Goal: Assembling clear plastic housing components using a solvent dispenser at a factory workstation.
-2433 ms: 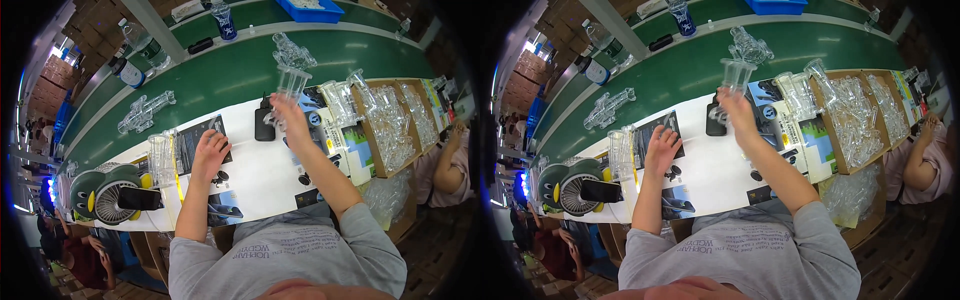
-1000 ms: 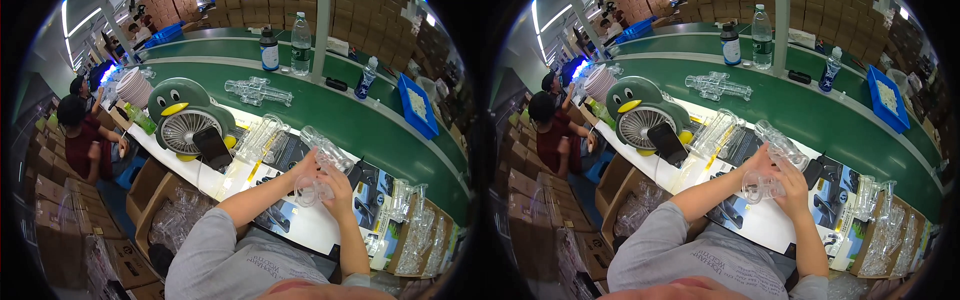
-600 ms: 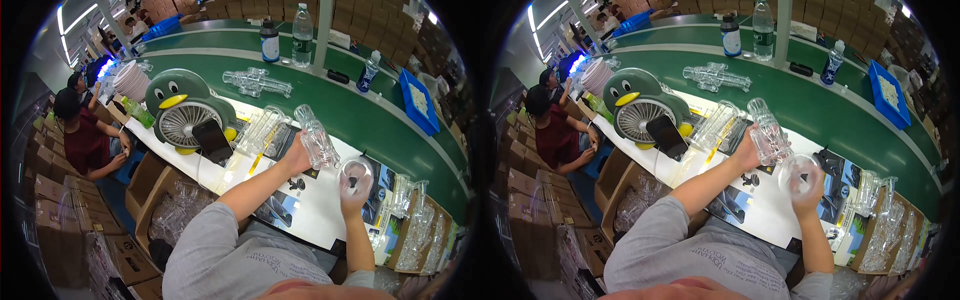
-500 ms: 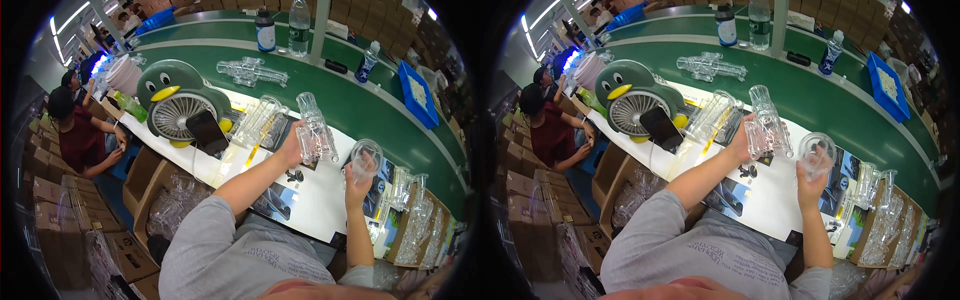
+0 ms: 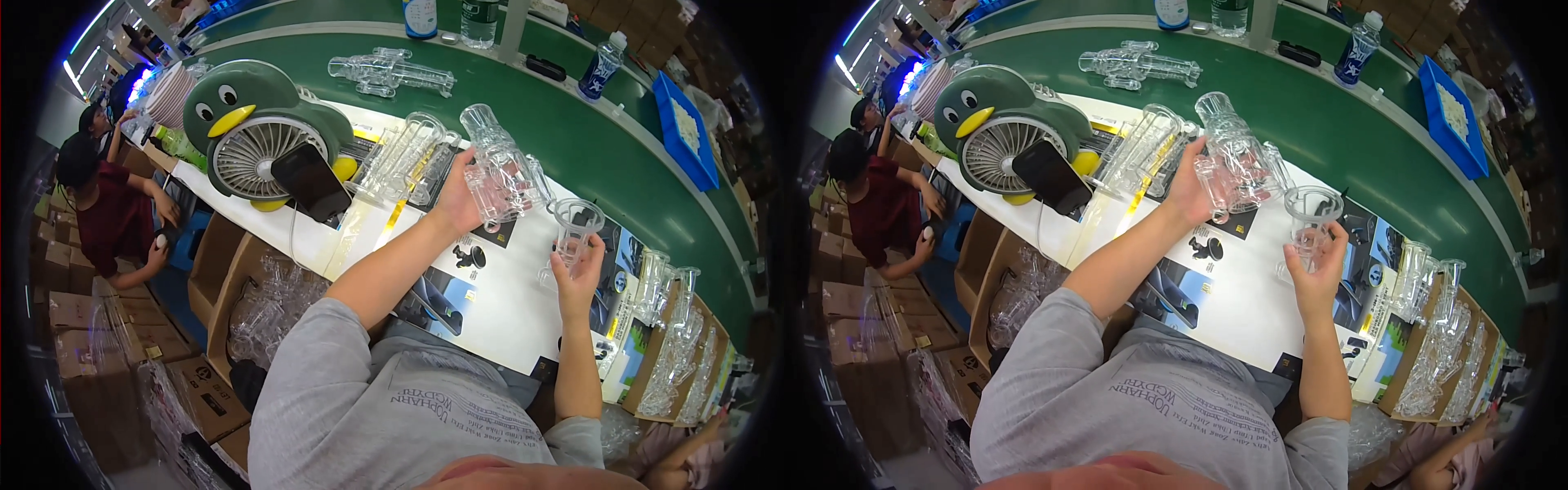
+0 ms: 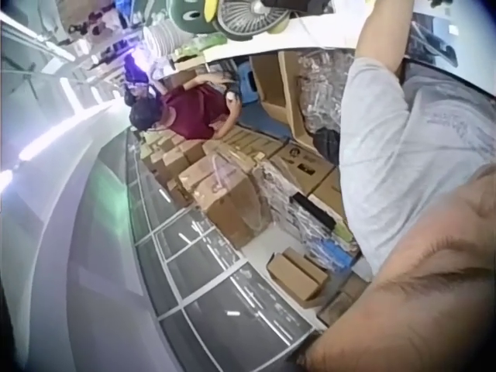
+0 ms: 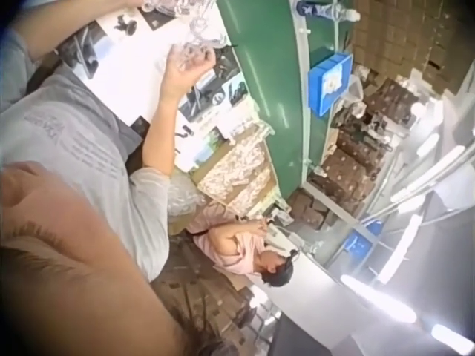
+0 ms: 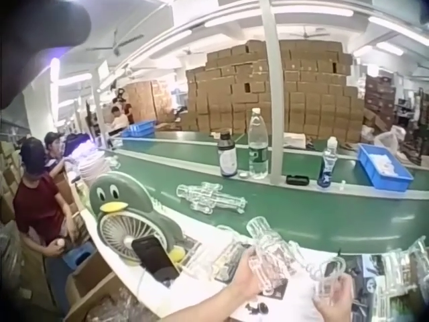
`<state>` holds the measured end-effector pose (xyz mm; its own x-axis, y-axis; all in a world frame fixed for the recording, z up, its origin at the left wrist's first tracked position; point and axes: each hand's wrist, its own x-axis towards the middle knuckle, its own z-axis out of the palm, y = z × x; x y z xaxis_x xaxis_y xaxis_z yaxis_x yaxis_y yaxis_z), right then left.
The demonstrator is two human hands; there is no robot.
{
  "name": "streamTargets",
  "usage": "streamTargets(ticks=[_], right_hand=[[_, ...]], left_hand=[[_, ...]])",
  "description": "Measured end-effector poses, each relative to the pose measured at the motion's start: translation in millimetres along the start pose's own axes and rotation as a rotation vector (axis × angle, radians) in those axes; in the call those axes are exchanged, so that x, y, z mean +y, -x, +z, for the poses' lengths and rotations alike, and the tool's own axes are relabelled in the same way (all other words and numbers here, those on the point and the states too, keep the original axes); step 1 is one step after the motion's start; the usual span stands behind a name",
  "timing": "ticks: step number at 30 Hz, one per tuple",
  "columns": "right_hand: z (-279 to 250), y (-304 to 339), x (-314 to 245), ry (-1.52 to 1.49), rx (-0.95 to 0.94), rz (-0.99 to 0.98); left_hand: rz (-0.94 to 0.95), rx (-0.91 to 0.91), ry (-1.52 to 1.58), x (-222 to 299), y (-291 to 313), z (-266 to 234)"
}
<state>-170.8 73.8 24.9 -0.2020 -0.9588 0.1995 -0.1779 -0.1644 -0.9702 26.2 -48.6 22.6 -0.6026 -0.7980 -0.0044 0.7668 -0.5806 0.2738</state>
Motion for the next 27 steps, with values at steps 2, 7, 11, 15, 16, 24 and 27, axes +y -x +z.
streamTargets(ticks=[2,7,11,15,16,24,27], right_hand=[[0,1,-5,0.033,0.017,0.031],[8,-3,-11,0.217,-0.058,0.025],[9,-3,-21,0.291,-0.149,0.065],[6,-1,-24,0.386,-0.173,0.045],[5,0,-25,0.422,-0.176,0.037],[9,3,-25,0.624,-0.157,-0.014],[8,0,-24,0.649,-0.130,-0.011]], left_hand=[[-0.029,-0.033,0.067,-1,-4,-1],[-0.012,0.010,-0.028,5,2,-8],[0.093,0.094,-0.091,5,0,-9],[0.123,0.186,-0.091,0,-6,-11],[0.122,0.156,-0.098,-1,-6,-10],[0.069,0.150,-0.151,-1,-3,-22],[0.152,0.107,-0.359,-9,-2,-6]])
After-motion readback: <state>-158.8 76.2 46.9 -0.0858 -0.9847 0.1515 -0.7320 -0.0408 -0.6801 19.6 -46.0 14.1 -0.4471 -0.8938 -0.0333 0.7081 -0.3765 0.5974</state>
